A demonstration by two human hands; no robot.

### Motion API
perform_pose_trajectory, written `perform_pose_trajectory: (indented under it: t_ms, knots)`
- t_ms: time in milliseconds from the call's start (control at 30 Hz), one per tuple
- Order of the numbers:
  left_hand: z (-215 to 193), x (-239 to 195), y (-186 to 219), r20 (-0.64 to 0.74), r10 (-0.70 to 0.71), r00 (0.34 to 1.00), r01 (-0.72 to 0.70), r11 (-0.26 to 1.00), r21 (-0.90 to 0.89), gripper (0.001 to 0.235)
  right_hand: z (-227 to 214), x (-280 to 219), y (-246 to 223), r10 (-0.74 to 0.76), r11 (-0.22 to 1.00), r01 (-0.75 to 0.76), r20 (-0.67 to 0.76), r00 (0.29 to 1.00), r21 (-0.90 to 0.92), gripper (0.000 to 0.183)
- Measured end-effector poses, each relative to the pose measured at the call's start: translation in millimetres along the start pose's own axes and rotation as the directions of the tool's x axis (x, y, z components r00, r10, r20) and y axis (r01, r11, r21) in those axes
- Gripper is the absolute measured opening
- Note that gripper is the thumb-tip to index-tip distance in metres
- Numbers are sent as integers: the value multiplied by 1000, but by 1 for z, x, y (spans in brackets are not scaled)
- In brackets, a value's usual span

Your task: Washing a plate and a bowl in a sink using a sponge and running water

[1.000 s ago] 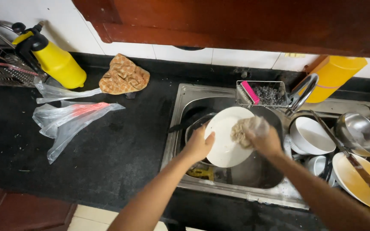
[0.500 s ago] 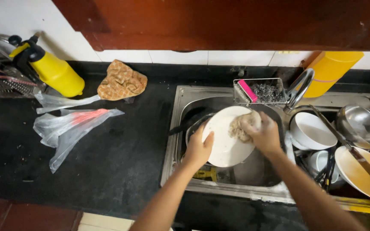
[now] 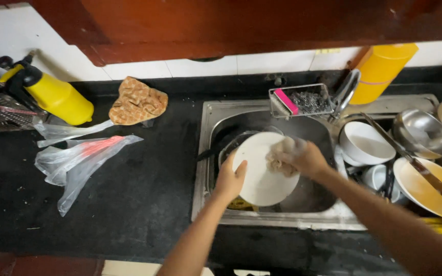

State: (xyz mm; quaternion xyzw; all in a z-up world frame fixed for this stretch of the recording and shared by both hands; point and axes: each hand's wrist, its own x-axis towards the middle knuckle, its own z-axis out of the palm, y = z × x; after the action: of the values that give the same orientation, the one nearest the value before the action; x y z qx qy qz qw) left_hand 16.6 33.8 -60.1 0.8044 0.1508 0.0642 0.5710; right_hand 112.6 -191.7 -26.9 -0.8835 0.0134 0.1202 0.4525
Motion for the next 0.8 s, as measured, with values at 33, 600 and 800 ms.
perform_pose_trajectory:
  t_ms: [33,600,800]
  knots:
    - [-2,3,1,138,48,989,-61,994,93,54,-10,3,-16,-110,935,148,134,985,-321,71]
    - [57,-42,25,-616,107,780,-187,980,-67,39,127,-20,82,486,714,-314,-120,866,625,60]
    - [1,-30,-11,64,-241,968,245,867,-433,63,6,-18,-5,165,907,-162,26,986,388,36]
